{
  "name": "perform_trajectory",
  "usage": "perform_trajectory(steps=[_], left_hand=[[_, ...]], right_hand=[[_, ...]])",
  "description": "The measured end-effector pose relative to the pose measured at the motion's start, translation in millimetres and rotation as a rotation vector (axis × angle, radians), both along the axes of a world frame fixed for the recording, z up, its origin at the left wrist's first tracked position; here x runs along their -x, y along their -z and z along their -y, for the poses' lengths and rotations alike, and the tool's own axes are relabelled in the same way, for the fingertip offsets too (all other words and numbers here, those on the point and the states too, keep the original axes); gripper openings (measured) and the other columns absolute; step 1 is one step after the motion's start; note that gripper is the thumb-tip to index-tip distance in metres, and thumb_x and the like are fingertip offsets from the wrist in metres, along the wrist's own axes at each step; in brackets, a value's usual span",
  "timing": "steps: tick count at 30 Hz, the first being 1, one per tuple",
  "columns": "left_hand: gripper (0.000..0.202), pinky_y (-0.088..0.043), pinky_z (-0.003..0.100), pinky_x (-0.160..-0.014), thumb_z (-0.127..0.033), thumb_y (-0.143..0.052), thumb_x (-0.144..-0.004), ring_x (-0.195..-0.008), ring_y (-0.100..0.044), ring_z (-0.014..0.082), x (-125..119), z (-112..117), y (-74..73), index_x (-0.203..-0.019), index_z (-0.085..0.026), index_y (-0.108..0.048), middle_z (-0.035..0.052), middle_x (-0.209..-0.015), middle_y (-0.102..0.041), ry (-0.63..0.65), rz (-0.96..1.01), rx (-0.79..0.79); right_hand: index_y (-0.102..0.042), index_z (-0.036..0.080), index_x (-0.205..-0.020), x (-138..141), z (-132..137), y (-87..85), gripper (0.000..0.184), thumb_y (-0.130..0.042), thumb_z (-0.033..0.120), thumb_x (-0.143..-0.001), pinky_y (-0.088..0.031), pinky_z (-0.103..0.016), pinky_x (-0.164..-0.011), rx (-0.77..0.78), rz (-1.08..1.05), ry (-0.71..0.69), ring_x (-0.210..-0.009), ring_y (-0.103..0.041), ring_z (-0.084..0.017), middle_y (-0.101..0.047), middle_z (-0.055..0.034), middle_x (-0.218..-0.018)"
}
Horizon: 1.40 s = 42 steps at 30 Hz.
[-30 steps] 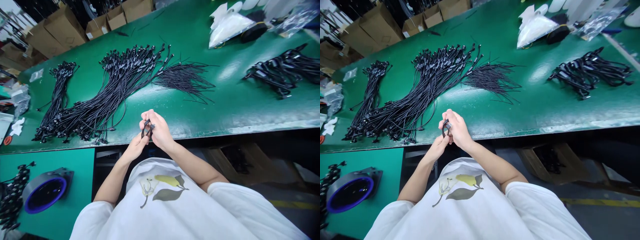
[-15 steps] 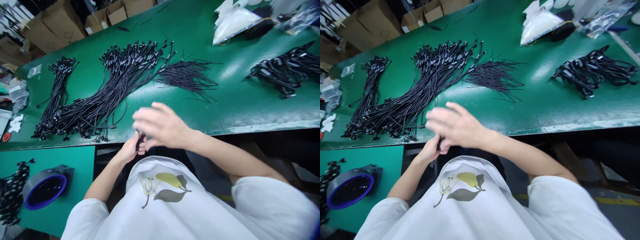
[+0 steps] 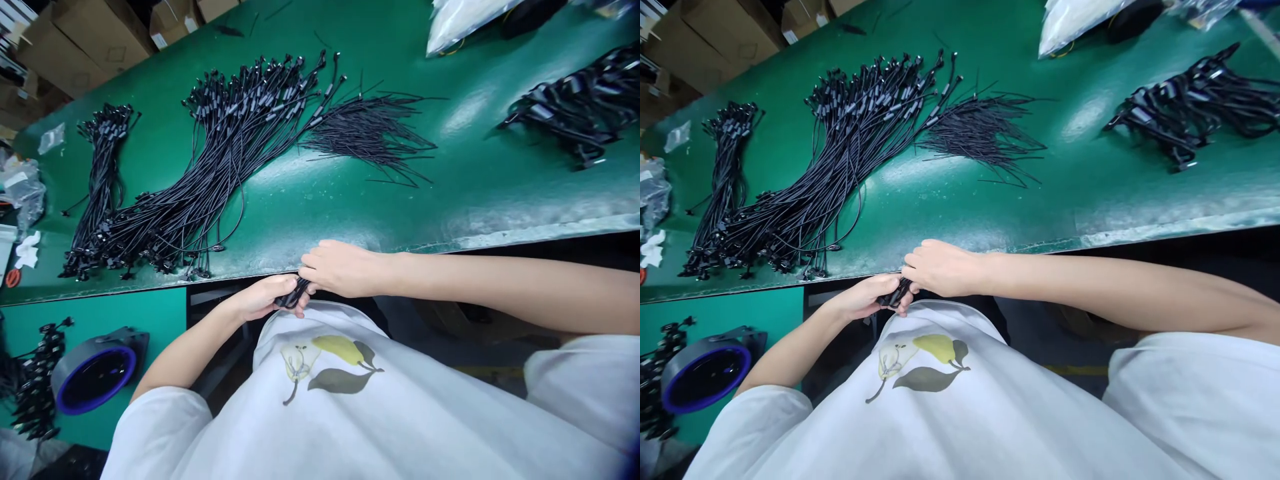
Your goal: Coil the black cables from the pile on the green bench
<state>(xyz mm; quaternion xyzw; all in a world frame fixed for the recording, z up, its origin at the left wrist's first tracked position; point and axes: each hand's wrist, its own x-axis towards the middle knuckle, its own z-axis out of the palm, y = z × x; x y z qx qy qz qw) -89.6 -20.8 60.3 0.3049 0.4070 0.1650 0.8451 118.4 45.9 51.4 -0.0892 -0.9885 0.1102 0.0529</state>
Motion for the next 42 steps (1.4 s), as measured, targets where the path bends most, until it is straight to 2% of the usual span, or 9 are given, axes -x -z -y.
perform_trajectory(steps=[6,9,12,17,27,30,33,38,42], left_hand=[[0.044,-0.052,0.036,-0.079,-0.051,-0.065,-0.081,-0.08,-0.067,0.0234,2,-5,4.9,-0.098,-0.01,-0.067,0.0145,-0.087,-0.069,0.107,0.05,0.007],[0.04,-0.05,0.033,-0.08,-0.049,-0.056,-0.089,-0.079,-0.064,0.0207,-2,-2,3.0,-0.089,-0.011,-0.07,0.0128,-0.084,-0.069,0.151,-0.102,-0.183],[0.04,-0.047,0.026,-0.068,-0.048,-0.051,-0.091,-0.066,-0.055,0.0141,-8,3,-2.3,-0.082,-0.013,-0.067,0.0061,-0.074,-0.061,0.093,-0.246,-0.347],[0.04,-0.031,0.019,-0.045,-0.049,-0.059,-0.086,-0.056,-0.037,0.0091,-11,5,-8.6,-0.099,-0.012,-0.063,-0.0018,-0.068,-0.041,-0.032,-0.045,-0.084],[0.038,-0.022,0.016,-0.043,-0.046,-0.07,-0.08,-0.055,-0.034,0.0065,-7,5,-9.7,-0.087,-0.009,-0.063,-0.0017,-0.066,-0.038,-0.104,0.081,0.167],[0.035,-0.022,0.015,-0.044,-0.042,-0.074,-0.077,-0.055,-0.036,0.0061,-10,7,-10.3,-0.085,-0.01,-0.061,-0.0027,-0.065,-0.037,-0.133,0.098,0.199],[0.034,-0.022,0.015,-0.043,-0.042,-0.073,-0.078,-0.054,-0.035,0.0061,-15,10,-11.0,-0.085,-0.01,-0.062,-0.0036,-0.065,-0.035,-0.2,0.133,0.198],[0.04,-0.025,0.017,-0.042,-0.049,-0.07,-0.078,-0.052,-0.033,0.0063,-24,16,-5.8,-0.086,-0.012,-0.059,-0.0048,-0.065,-0.033,-0.318,0.092,0.035],[0.036,-0.035,0.023,-0.05,-0.051,-0.046,-0.093,-0.054,-0.038,0.0097,-22,17,5.4,-0.084,-0.016,-0.052,-0.0032,-0.065,-0.04,-0.107,-0.288,-0.443]], right_hand=[[-0.055,0.017,-0.08,-4,2,-1.6,0.029,-0.039,0.03,-0.099,-0.016,-0.032,-0.063,-0.028,-0.093,-0.017,-0.065,-0.045,-0.015,-0.056,-0.0037,-0.075],[-0.055,0.016,-0.08,-6,7,0.1,0.03,-0.041,0.034,-0.099,-0.016,-0.032,-0.062,-0.069,-0.048,-0.004,-0.064,-0.045,-0.015,-0.055,-0.0042,-0.074],[-0.055,0.015,-0.081,-5,9,1.9,0.032,-0.041,0.036,-0.099,-0.015,-0.032,-0.061,-0.112,-0.01,0.035,-0.063,-0.044,-0.016,-0.054,-0.0045,-0.073],[-0.059,0.014,-0.087,-4,5,-5.4,0.027,-0.039,0.029,-0.098,-0.021,-0.033,-0.066,-0.109,-0.13,0.052,-0.07,-0.045,-0.017,-0.055,-0.006,-0.079],[-0.067,0.018,-0.101,-8,7,-24.8,0.026,-0.044,0.029,-0.097,-0.031,-0.036,-0.087,0.443,-0.227,0.183,-0.084,-0.049,-0.017,-0.058,-0.0053,-0.091],[-0.067,0.018,-0.092,-5,7,-20.5,0.027,-0.041,0.023,-0.096,-0.032,-0.036,-0.085,0.367,-0.291,0.211,-0.082,-0.048,-0.016,-0.06,-0.0061,-0.091],[-0.067,0.02,-0.091,-5,1,-13.9,0.032,-0.036,0.02,-0.097,-0.033,-0.037,-0.083,0.209,-0.356,0.127,-0.08,-0.05,-0.016,-0.062,-0.006,-0.091],[-0.063,0.024,-0.105,-10,-7,-9.4,0.031,-0.033,0.024,-0.099,-0.036,-0.039,-0.088,0.078,-0.366,-0.036,-0.094,-0.057,-0.018,-0.066,-0.0056,-0.1],[-0.062,0.011,-0.108,-8,3,-11.6,0.036,-0.029,0.025,-0.1,-0.038,-0.039,-0.084,-0.008,-0.205,0.026,-0.088,-0.059,-0.021,-0.066,-0.0136,-0.095]])
